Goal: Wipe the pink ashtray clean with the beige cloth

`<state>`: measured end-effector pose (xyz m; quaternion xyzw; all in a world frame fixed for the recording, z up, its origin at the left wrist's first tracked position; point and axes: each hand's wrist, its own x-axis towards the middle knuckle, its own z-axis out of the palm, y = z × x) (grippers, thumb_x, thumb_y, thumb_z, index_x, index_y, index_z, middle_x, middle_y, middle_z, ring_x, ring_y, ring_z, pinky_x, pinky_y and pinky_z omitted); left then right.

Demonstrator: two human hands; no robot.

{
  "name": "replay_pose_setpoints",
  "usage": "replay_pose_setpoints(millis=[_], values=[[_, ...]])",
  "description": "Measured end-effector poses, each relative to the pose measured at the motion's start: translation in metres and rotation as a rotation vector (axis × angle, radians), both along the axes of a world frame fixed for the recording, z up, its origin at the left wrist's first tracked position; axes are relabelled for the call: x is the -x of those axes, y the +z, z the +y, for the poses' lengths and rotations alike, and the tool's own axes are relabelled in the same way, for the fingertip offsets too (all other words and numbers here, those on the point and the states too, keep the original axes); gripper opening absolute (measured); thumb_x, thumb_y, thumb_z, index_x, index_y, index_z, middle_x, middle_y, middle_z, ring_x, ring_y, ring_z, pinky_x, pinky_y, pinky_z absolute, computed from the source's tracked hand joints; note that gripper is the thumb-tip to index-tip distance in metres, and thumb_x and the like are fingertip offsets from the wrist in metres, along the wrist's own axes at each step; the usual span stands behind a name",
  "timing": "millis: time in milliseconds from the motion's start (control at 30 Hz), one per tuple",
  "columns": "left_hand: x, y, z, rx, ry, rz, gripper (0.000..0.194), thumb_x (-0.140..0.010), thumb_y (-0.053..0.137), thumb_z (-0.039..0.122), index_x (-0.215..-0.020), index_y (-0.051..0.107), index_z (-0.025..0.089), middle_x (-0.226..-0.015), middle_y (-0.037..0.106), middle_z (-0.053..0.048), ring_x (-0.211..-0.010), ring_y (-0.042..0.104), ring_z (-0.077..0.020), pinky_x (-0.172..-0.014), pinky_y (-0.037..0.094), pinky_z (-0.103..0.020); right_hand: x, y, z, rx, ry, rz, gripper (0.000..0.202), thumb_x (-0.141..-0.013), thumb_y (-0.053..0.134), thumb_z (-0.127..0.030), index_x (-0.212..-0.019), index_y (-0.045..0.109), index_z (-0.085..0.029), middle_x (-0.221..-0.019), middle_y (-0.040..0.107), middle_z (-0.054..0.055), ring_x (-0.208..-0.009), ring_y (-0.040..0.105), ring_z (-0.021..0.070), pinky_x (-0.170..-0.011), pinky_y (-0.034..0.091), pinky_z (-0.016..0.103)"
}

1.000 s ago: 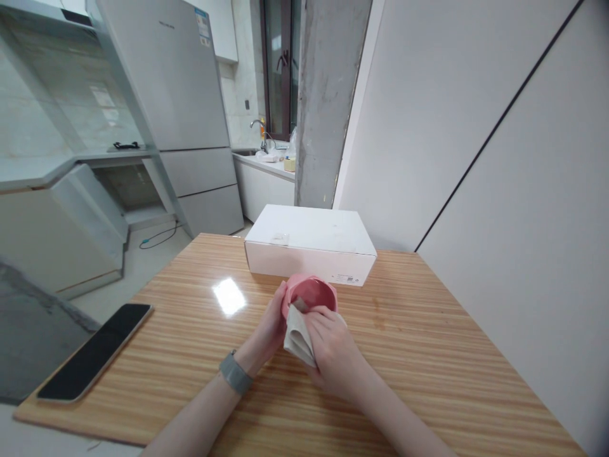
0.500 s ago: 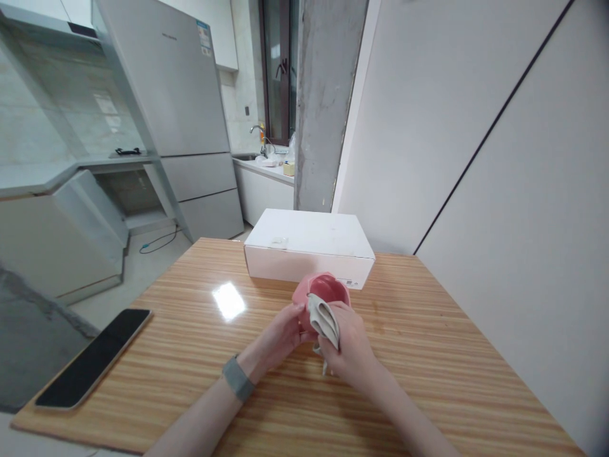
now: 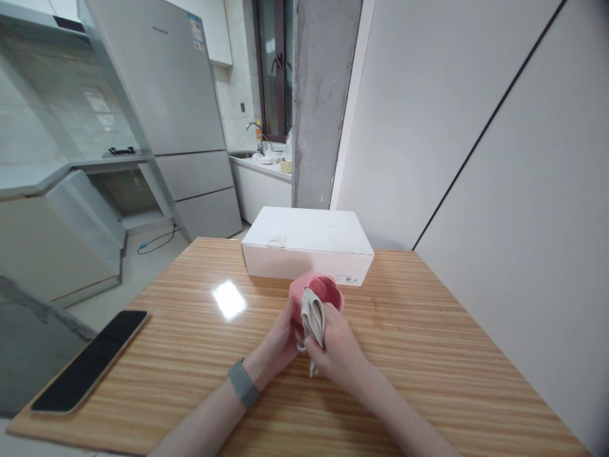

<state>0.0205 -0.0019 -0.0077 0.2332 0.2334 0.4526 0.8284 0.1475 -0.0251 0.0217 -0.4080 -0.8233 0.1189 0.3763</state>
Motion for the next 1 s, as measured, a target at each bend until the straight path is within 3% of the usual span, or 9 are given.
replay_pose_setpoints(millis=[133, 233, 400, 533, 633, 733, 867, 1000], values=[[-0.001, -0.002, 0.001, 0.015, 0.07, 0.036, 0.052, -0.088, 0.054, 0.053, -0.108, 0.069, 0.008, -0.108, 0.072, -0.013, -0.104, 0.065, -0.0243, -0.097, 0.045, -0.032, 0.002, 0.002, -0.001, -0.019, 0.005, -0.047, 0.024, -0.069, 0.051, -0.006, -0.09, 0.054, -0.017, -0.087, 0.059, 0.01, -0.082, 0.053, 0.0258, -0.075, 0.048, 0.04], [-0.003, -0.004, 0.004, -0.014, 0.077, 0.008, 0.057, -0.088, 0.05, 0.057, -0.112, 0.067, 0.007, -0.111, 0.071, -0.014, -0.109, 0.063, -0.0262, -0.102, 0.042, -0.035, 0.001, 0.003, 0.0, -0.045, 0.045, -0.105, 0.025, -0.068, 0.053, -0.006, -0.09, 0.055, -0.017, -0.088, 0.061, 0.01, -0.083, 0.053, 0.0262, -0.078, 0.048, 0.04], [-0.005, -0.005, 0.008, -0.062, 0.146, -0.042, 0.055, -0.09, 0.047, 0.057, -0.122, 0.062, 0.015, -0.115, 0.07, -0.01, -0.114, 0.06, -0.0255, -0.105, 0.038, -0.036, -0.006, 0.007, 0.001, -0.029, 0.124, -0.218, 0.022, -0.067, 0.055, -0.008, -0.088, 0.055, -0.015, -0.088, 0.064, 0.012, -0.083, 0.054, 0.0267, -0.079, 0.047, 0.04], [-0.001, -0.002, 0.007, -0.032, 0.023, -0.003, 0.064, -0.089, 0.044, 0.063, -0.124, 0.061, 0.012, -0.113, 0.07, -0.013, -0.113, 0.06, -0.0271, -0.1, 0.042, -0.037, -0.013, 0.011, 0.0, 0.004, 0.145, -0.261, 0.018, -0.068, 0.054, -0.009, -0.083, 0.054, -0.018, -0.086, 0.064, 0.011, -0.08, 0.054, 0.0252, -0.077, 0.046, 0.038], [0.004, 0.003, 0.005, -0.023, -0.065, -0.015, 0.062, -0.089, 0.042, 0.063, -0.119, 0.063, 0.013, -0.106, 0.072, -0.012, -0.1, 0.064, -0.0231, -0.086, 0.048, -0.032, -0.018, 0.01, 0.003, -0.014, 0.12, -0.21, 0.016, -0.068, 0.054, -0.009, -0.081, 0.053, -0.019, -0.082, 0.063, 0.009, -0.077, 0.054, 0.0243, -0.073, 0.046, 0.037], [0.006, 0.007, 0.003, -0.056, -0.081, -0.02, 0.043, -0.092, 0.049, 0.048, -0.115, 0.065, 0.016, -0.107, 0.071, -0.009, -0.091, 0.064, -0.0171, -0.077, 0.05, -0.026, -0.023, 0.006, 0.01, -0.06, 0.067, -0.096, 0.017, -0.067, 0.051, -0.009, -0.08, 0.053, -0.02, -0.079, 0.063, 0.008, -0.075, 0.055, 0.0236, -0.07, 0.045, 0.035], [0.004, 0.005, -0.001, -0.13, -0.042, 0.013, 0.028, -0.087, 0.062, 0.027, -0.112, 0.066, 0.014, -0.108, 0.069, -0.01, -0.091, 0.064, -0.0164, -0.079, 0.049, -0.025, -0.026, 0.002, 0.013, -0.132, -0.006, 0.005, 0.015, -0.067, 0.049, -0.01, -0.078, 0.052, -0.02, -0.076, 0.063, 0.007, -0.071, 0.056, 0.0231, -0.067, 0.045, 0.035], [0.0, 0.001, -0.003, -0.164, 0.044, 0.067, 0.031, -0.087, 0.063, 0.034, -0.11, 0.068, 0.013, -0.11, 0.069, -0.012, -0.094, 0.064, -0.0182, -0.081, 0.049, -0.026, -0.016, 0.004, 0.007, -0.154, -0.069, 0.082, 0.013, -0.068, 0.05, -0.01, -0.075, 0.049, -0.022, -0.072, 0.059, 0.004, -0.067, 0.055, 0.0214, -0.064, 0.044, 0.033]])
